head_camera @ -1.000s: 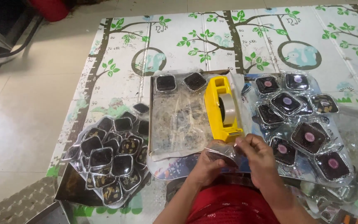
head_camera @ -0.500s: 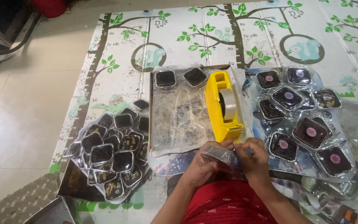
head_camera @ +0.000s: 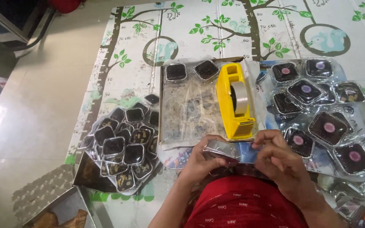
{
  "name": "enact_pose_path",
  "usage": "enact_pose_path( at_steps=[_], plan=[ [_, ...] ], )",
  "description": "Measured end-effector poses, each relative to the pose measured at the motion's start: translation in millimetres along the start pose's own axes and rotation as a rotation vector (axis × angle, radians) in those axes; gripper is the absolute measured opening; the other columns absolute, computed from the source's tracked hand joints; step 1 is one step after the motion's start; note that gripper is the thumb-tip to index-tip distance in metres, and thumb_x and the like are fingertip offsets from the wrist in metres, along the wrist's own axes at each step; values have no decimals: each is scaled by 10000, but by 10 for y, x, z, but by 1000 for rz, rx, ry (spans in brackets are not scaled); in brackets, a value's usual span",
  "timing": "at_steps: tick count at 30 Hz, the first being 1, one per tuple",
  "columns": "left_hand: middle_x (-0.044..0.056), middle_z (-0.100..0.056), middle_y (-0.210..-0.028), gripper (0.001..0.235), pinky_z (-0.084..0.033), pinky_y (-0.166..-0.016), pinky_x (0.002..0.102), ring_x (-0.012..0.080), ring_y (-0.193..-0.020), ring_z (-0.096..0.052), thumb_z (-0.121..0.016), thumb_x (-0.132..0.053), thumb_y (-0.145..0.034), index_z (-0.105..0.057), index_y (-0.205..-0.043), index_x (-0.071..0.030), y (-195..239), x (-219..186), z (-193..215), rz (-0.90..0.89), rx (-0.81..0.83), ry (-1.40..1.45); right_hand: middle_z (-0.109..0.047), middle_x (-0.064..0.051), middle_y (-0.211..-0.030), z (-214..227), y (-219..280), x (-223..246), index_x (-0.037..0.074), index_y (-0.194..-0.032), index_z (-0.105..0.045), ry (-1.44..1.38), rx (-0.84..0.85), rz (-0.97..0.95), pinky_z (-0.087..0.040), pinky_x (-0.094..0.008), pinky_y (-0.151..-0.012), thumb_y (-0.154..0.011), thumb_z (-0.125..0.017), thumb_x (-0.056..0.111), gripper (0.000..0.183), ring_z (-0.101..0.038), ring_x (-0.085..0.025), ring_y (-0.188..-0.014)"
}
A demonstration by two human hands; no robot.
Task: Applying decorative stickers to container lids and sealing them with clear tape using a manual dispenser.
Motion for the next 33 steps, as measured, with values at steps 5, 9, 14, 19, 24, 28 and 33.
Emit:
enact_pose_path(
  at_steps=[5,9,14,19,24,28,33],
  plan=[
    [140,-729,-1000,564,-587,-761,268,183,-853,-708,-817,35,-737,-591,-1252,-7,69,-211,-200,49,-36,-92,-533,-77,-1166,-62,-91,-162,69,-723,-653,219,-3,-19,-404,-329,-905,-841,-733,166,173,-514,-193,-1071],
    [95,-655,-1129,512,-553,-803,278,160,-877,-650,-829,-13,-739,-616,-1205,-19,81,-289,-232,-74,-25,-338,-513,-58,-1089,-65,-72,-506,13,-755,-618,2,5,-262,-418,-285,-685,-898,-698,103,187,-520,-151,-812],
    [110,-676,-1100,535,-600,-827,306,197,-909,-703,-840,-54,-739,-596,-1214,-22,93,-235,-271,-81,-14,-185,-544,-89,-997,-90,-22,-658,-24,-724,-639,-287,-7,-407,-389,-316,-640,-917,-709,130,257,-513,-184,-731],
    [105,-681,-1059,531,-589,-791,274,174,-878,-703,-819,18,-756,-583,-1233,7,93,-159,-237,-88,-38,-149,-609,-127,-732,-108,47,-874,8,-760,-663,-480,-70,-545,-413,-323,-645,-887,-771,131,208,-528,-199,-662],
    [122,-670,-1097,628,-594,-865,326,207,-933,-694,-909,-228,-757,-577,-1241,-6,112,4,-163,-151,-14,-25,-549,-51,-729,-225,47,-828,41,-784,-589,-594,-37,-571,-350,-248,-595,-922,-732,86,203,-444,-127,-630],
    [117,-684,-1111,648,-553,-860,277,167,-941,-668,-931,-270,-791,-552,-1247,-10,71,87,-168,-164,53,178,-561,-71,-793,-307,51,-906,72,-861,-535,-760,-55,-582,-389,-258,-632,-867,-756,50,222,-476,-133,-674],
    [117,-679,-1168,633,-598,-877,299,211,-1026,-698,-883,-159,-850,-492,-1330,-29,79,373,-41,-82,22,538,-629,-114,-1105,-283,17,-877,45,-1023,-590,-512,-132,-546,-400,-328,-709,-861,-747,-43,242,-531,-208,-841]
  ],
)
Point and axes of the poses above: each hand's wrist, its own y-axis away from the middle knuckle, its own z-axis out of the back of the hand, x = y × z, the point moved 2 cm from there along -y, towards the middle knuckle
